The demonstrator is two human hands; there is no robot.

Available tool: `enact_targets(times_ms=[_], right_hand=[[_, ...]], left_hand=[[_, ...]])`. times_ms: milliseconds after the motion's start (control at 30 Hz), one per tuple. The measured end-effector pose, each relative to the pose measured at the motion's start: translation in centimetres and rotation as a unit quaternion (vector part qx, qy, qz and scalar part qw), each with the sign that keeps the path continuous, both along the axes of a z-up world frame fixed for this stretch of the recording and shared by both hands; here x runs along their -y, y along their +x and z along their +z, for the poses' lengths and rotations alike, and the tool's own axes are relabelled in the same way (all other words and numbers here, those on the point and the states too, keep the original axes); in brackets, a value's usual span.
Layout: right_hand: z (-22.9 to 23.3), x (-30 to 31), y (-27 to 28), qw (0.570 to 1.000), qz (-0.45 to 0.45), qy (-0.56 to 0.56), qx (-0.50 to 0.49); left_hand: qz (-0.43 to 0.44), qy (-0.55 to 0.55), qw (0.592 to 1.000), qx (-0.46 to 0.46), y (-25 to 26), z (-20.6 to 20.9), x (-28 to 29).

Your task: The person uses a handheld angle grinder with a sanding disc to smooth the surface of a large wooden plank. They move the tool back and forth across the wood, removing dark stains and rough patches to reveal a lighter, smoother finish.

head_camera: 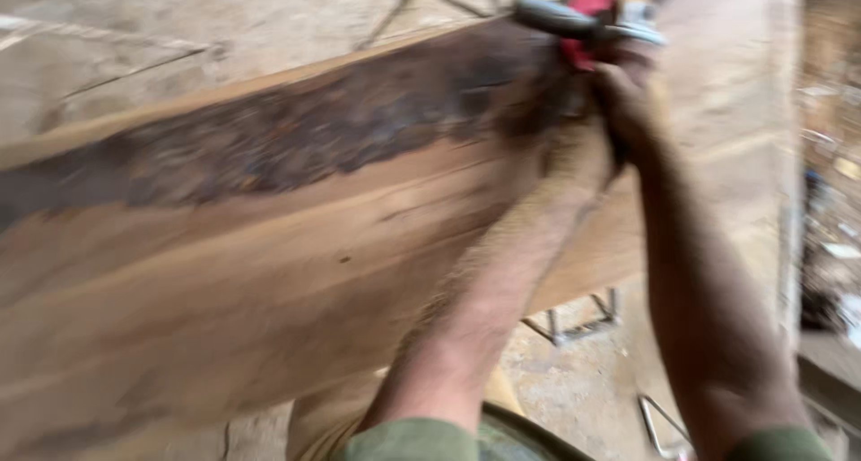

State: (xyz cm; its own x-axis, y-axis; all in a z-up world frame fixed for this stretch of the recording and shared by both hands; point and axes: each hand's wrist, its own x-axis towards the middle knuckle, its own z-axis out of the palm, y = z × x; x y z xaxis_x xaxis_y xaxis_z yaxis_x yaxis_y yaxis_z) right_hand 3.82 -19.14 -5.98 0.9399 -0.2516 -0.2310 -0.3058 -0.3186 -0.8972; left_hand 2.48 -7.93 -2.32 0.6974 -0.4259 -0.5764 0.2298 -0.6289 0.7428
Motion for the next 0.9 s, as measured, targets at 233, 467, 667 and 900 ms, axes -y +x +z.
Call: enact_targets(times_ms=[233,467,667,900], right_hand=[[2.1,-7.2,-1.9,1.0,0.008,0.018,-0.016],[3.1,-23.0,-1.5,0.964,0.121,-0.127,-0.201],[2.8,-25.2,-0.6,0.981,0.126,-0.092,-0.117],[3.2,-14.3,-1.6,0.986,-0.083,-0.041,-0.139]], left_hand=[[-0.01,-0.024,0.999,0.04,-3.6,-1.2,-7.4],[0.092,0.008,0.994,-0.052,-7.6,0.0,-18.2],[0.141,0.019,0.989,-0.027,-6.1,0.4,-21.2],[0.046,0.061,0.997,-0.019,-3.7,1.8,-13.5]])
